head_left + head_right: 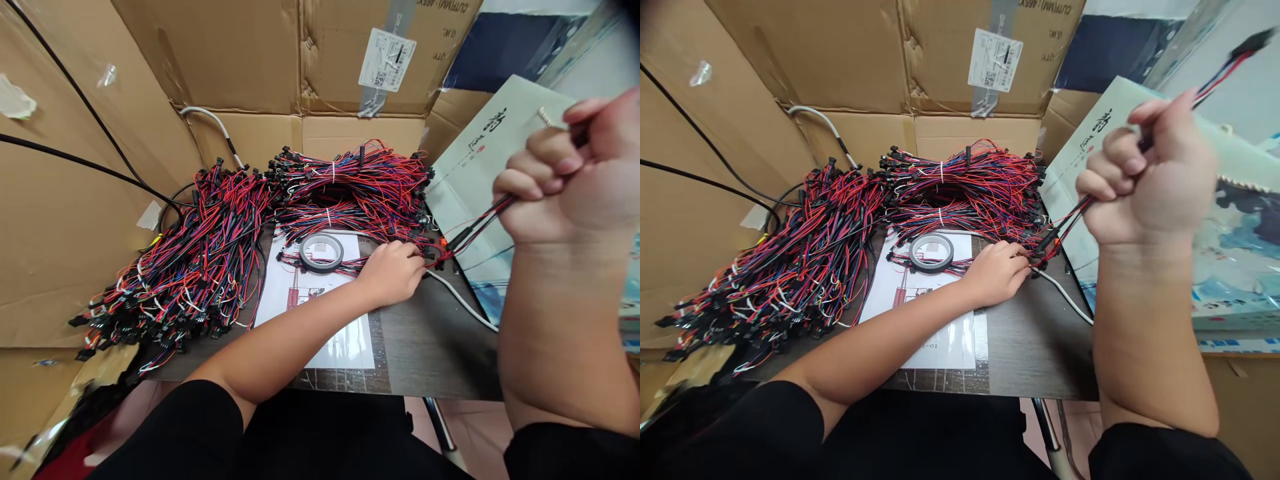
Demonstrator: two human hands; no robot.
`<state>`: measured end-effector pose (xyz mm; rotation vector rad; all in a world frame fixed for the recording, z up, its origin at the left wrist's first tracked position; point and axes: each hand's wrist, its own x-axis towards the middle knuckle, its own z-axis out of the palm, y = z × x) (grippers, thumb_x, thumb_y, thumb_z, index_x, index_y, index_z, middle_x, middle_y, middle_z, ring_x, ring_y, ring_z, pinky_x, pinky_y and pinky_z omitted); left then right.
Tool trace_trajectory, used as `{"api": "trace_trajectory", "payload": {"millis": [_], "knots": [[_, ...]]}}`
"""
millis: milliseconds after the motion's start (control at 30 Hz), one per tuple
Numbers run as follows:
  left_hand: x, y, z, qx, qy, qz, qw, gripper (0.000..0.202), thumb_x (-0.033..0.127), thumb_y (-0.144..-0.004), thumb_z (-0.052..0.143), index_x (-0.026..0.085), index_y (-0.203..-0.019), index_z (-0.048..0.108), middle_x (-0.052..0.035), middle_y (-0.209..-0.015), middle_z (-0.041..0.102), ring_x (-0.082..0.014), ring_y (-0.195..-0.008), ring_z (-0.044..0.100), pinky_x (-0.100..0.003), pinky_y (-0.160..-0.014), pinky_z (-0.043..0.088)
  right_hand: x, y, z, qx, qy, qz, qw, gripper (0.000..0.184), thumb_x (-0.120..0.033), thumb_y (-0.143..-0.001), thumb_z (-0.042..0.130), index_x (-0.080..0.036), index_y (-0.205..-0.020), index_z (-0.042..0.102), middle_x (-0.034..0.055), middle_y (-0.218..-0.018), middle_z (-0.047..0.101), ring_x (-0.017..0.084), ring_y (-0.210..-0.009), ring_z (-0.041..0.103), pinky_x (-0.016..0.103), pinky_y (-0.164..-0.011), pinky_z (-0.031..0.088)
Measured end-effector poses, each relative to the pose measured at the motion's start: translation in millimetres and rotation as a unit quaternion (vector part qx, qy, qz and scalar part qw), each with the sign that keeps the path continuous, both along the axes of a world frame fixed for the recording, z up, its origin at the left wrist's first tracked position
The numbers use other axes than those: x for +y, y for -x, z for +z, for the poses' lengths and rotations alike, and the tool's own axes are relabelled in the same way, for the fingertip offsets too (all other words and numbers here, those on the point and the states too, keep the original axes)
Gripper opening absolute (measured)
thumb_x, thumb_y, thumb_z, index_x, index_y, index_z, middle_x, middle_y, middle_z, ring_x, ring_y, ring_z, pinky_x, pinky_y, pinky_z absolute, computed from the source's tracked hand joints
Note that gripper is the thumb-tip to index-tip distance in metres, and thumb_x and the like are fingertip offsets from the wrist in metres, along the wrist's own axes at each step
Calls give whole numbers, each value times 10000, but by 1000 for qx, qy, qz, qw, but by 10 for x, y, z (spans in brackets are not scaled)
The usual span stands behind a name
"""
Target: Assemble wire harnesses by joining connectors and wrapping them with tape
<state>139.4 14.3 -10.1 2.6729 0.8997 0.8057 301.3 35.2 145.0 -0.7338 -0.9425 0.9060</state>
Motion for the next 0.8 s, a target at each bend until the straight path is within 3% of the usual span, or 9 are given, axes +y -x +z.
{"api": "trace_trajectory", "payload": {"millis": [100,267,433,533,600,633,700,733,800], "knots": [[32,-1,7,-3,8,-53,999,360,333,-1016,358,199,-1021,692,-28,-1272,643,-198,-1098,580,-361,-933,434,80,193,-176,27,-9,47,998,467,-570,-981,450,-211,-689,517,-95,-443,227,64,-367,61,235,-354,58],[44,26,37,9,18,-71,997,352,335,-1007,369,193,-980,691,-58,-1074,695,-196,-1032,618,-368,-894,443,215,304,-517,16,-107,-14,994,527,-691,-918,450,-242,-643,472,-91,-438,222,77,-370,87,265,-367,77],[23,37,-33,5,-3,-76,997,320,422,-969,466,286,-992,754,-74,-1500,468,-289,-1413,375,-505,-1051,348,248,422,-696,-132,-201,-121,963,436,-599,-886,588,-221,-669,574,-84,-446,284,69,-365,214,263,-377,156],[22,26,-72,9,5,-56,998,315,423,-964,476,301,-988,765,-62,-1519,452,-294,-1433,344,-538,-1071,322,183,421,-601,-164,-223,-163,947,413,-556,-901,592,-208,-680,578,-74,-474,330,67,-375,261,262,-380,185],[25,24,-81,11,6,-46,999,316,414,-962,478,292,-984,768,-68,-1528,440,-294,-1438,335,-542,-1078,317,87,320,-438,-134,-204,-152,958,385,-538,-913,575,-225,-691,541,-83,-473,301,75,-367,222,261,-365,153],[27,25,-80,11,7,-45,999,313,409,-959,481,288,-980,770,-71,-1535,430,-298,-1441,329,-545,-1078,316,27,240,-340,-114,-178,-123,970,394,-549,-914,562,-234,-683,510,-89,-471,260,79,-363,169,263,-358,117],[31,34,-70,12,9,-47,999,296,399,-947,499,290,-977,772,-64,-1556,398,-319,-1450,306,-557,-1079,311,-102,66,-147,-125,-35,62,990,354,-560,-892,596,-261,-740,484,-103,-466,192,85,-364,87,262,-355,85],[32,40,-63,11,10,-46,999,284,396,-938,512,293,-978,773,-56,-1564,385,-333,-1455,290,-566,-1079,307,-161,-5,-68,-136,6,96,986,292,-509,-910,602,-267,-785,496,-103,-482,193,90,-375,74,271,-357,81],[34,51,-47,8,13,-45,999,262,394,-919,539,300,-980,776,-43,-1564,381,-350,-1457,270,-579,-1080,299,-250,-67,26,-117,6,133,984,262,-493,-939,570,-276,-814,491,-102,-496,169,94,-407,12,270,-369,52]]}}
